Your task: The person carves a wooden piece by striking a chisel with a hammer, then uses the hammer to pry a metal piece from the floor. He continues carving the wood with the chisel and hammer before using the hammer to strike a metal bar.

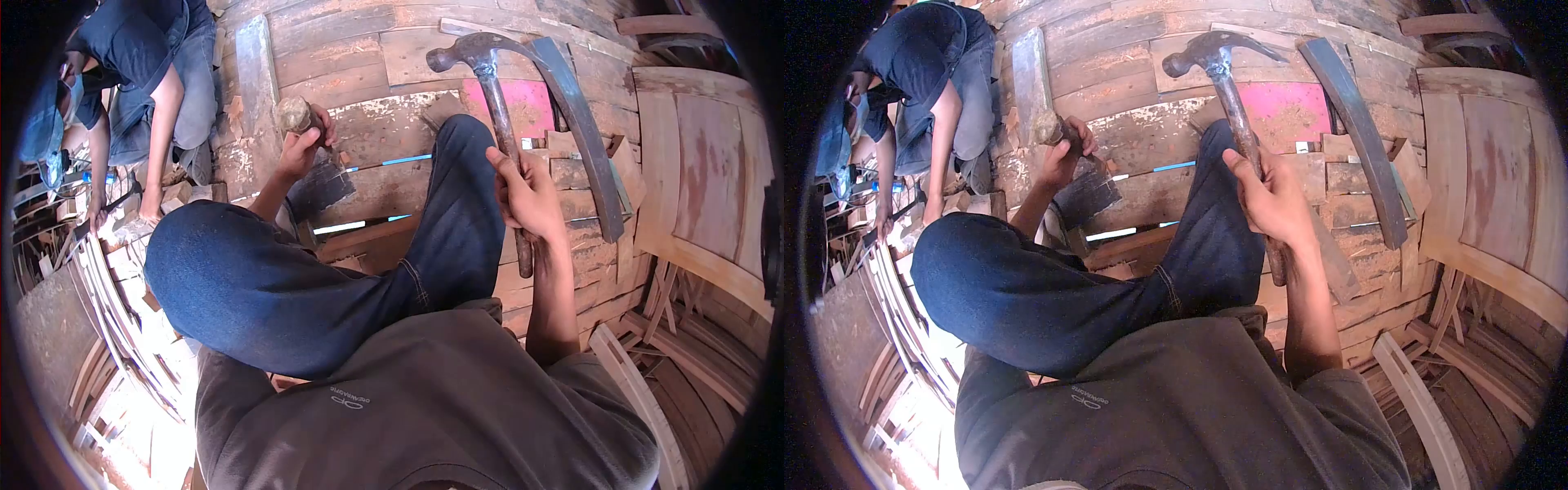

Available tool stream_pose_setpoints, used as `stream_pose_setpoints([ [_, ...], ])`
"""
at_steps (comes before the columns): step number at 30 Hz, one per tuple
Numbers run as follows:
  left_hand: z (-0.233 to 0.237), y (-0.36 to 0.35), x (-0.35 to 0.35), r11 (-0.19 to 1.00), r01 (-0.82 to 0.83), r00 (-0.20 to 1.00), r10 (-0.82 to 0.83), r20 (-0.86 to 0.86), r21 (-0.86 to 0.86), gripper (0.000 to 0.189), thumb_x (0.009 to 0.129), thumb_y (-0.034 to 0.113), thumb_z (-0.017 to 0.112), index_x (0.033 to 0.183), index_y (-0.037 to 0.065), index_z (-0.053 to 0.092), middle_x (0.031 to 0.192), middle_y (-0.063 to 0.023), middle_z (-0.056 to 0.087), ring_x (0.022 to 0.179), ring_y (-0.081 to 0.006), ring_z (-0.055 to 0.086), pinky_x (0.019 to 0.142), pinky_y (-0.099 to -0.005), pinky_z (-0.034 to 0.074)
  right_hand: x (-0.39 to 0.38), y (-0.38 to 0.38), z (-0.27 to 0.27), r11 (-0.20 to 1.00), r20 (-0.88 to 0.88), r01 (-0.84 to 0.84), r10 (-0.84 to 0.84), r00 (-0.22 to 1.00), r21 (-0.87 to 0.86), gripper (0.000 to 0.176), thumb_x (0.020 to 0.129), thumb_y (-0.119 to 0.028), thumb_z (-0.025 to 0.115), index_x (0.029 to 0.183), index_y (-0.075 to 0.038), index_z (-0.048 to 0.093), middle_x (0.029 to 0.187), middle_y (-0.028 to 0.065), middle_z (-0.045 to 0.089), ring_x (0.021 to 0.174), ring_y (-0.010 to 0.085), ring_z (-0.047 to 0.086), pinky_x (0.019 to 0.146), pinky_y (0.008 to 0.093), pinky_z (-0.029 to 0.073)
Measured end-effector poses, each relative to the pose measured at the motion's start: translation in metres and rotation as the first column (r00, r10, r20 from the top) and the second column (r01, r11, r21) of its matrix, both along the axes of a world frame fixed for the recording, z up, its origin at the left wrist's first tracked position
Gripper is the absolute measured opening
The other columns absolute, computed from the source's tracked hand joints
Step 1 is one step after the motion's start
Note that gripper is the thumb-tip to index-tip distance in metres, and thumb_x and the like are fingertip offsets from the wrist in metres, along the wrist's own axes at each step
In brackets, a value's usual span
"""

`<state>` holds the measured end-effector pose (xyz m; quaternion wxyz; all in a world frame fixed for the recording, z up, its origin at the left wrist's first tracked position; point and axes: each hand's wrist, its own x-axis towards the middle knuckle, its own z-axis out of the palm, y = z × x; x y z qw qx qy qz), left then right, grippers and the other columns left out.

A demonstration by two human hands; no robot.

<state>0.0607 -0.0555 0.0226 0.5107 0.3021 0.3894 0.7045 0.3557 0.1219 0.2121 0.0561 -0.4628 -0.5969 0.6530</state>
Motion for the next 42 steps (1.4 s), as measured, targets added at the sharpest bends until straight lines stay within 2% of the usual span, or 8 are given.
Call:
stream_pose_setpoints([
  [19, -0.001, 0.005, 0.011, 0.991, -0.117, 0.984, 0.124, -0.131, 0.059, 0.053, 0.083, 0.048, 0.059, 0.107, 0.002, 0.045, 0.090, -0.0067, 0.048, 0.082, -0.0162, 0.047, 0.077, -0.0303, 0.038, -0.005, -0.004, 0.006, 0.998, 0.056, -0.066, 0.066, 0.996, -0.001, 0.030, 0.094, -0.031, 0.058, 0.076, -0.008, 0.051, 0.049, -0.0075, 0.038, 0.037, 0.0025, 0.034, 0.034, 0.0233, 0.023],
  [25, 0.001, 0.001, 0.021, 0.989, -0.098, 0.994, 0.104, -0.045, 0.113, 0.033, 0.083, 0.030, 0.069, 0.095, 0.005, 0.051, 0.080, -0.0012, 0.050, 0.074, -0.0111, 0.048, 0.069, -0.0264, 0.040, -0.005, -0.004, 0.005, 0.996, 0.068, -0.083, 0.081, 0.994, 0.025, 0.032, 0.096, -0.027, 0.056, 0.072, -0.008, 0.047, 0.049, -0.0044, 0.038, 0.034, 0.0048, 0.035, 0.032, 0.0232, 0.025],
  [31, -0.032, -0.009, 0.016, 0.966, 0.103, 0.938, -0.174, -0.300, -0.239, 0.025, 0.081, 0.018, 0.074, 0.086, 0.007, 0.053, 0.073, 0.0029, 0.050, 0.068, -0.0082, 0.047, 0.063, -0.0243, 0.040, -0.002, -0.010, -0.001, 0.993, 0.076, -0.103, 0.098, 0.992, 0.062, 0.031, 0.094, -0.027, 0.058, 0.072, -0.005, 0.054, 0.053, -0.0089, 0.035, 0.047, 0.0022, 0.032, 0.042, 0.0252, 0.023],
  [32, -0.024, -0.006, 0.024, 0.973, -0.032, 0.898, -0.073, -0.435, -0.229, 0.025, 0.077, 0.006, 0.077, 0.074, 0.008, 0.053, 0.062, 0.0056, 0.048, 0.058, -0.0058, 0.044, 0.054, -0.0233, 0.038, -0.002, -0.010, -0.002, 0.989, 0.076, -0.122, 0.116, 0.990, 0.080, 0.031, 0.093, -0.026, 0.058, 0.073, -0.004, 0.055, 0.054, -0.0088, 0.034, 0.049, 0.0024, 0.031, 0.043, 0.0257, 0.023],
  [35, -0.012, 0.000, 0.033, 0.969, -0.104, 0.697, -0.088, -0.711, -0.222, 0.027, 0.078, 0.012, 0.078, 0.070, 0.006, 0.053, 0.059, 0.0011, 0.050, 0.055, -0.0088, 0.045, 0.052, -0.0261, 0.038, -0.002, -0.014, 0.000, 0.982, 0.074, -0.159, 0.152, 0.986, 0.100, 0.029, 0.093, -0.024, 0.058, 0.075, -0.002, 0.056, 0.057, -0.0085, 0.033, 0.054, 0.0032, 0.030, 0.047, 0.0268, 0.023],
  [36, -0.012, 0.004, 0.030, 0.990, -0.035, 0.570, -0.092, -0.816, -0.136, 0.029, 0.077, 0.012, 0.079, 0.066, 0.004, 0.054, 0.058, -0.0036, 0.051, 0.053, -0.0125, 0.046, 0.051, -0.0287, 0.039, -0.004, -0.017, 0.004, 0.983, 0.067, -0.158, 0.153, 0.986, 0.088, 0.029, 0.093, -0.023, 0.058, 0.075, -0.001, 0.056, 0.057, -0.0083, 0.032, 0.054, 0.0035, 0.030, 0.047, 0.0271, 0.023],
  [40, 0.009, 0.019, 0.042, 0.997, -0.044, 0.657, -0.015, -0.754, -0.058, 0.020, 0.077, 0.011, 0.078, 0.072, 0.001, 0.061, 0.066, -0.0062, 0.058, 0.058, -0.0144, 0.053, 0.056, -0.0309, 0.044, -0.006, -0.021, 0.005, 0.984, 0.026, -0.171, 0.170, 0.985, 0.038, 0.027, 0.093, -0.022, 0.058, 0.076, 0.000, 0.056, 0.057, -0.0081, 0.033, 0.054, 0.0034, 0.031, 0.047, 0.0269, 0.023],
  [42, 0.018, 0.022, 0.046, 0.990, -0.072, 0.748, -0.029, -0.663, -0.124, 0.017, 0.078, 0.010, 0.077, 0.074, 0.002, 0.063, 0.068, -0.0058, 0.060, 0.061, -0.0126, 0.055, 0.057, -0.0303, 0.045, -0.009, -0.023, 0.009, 0.985, 0.055, -0.174, 0.173, 0.983, 0.012, 0.027, 0.093, -0.022, 0.058, 0.076, 0.000, 0.056, 0.057, -0.0082, 0.034, 0.054, 0.0029, 0.032, 0.047, 0.0265, 0.023],
])
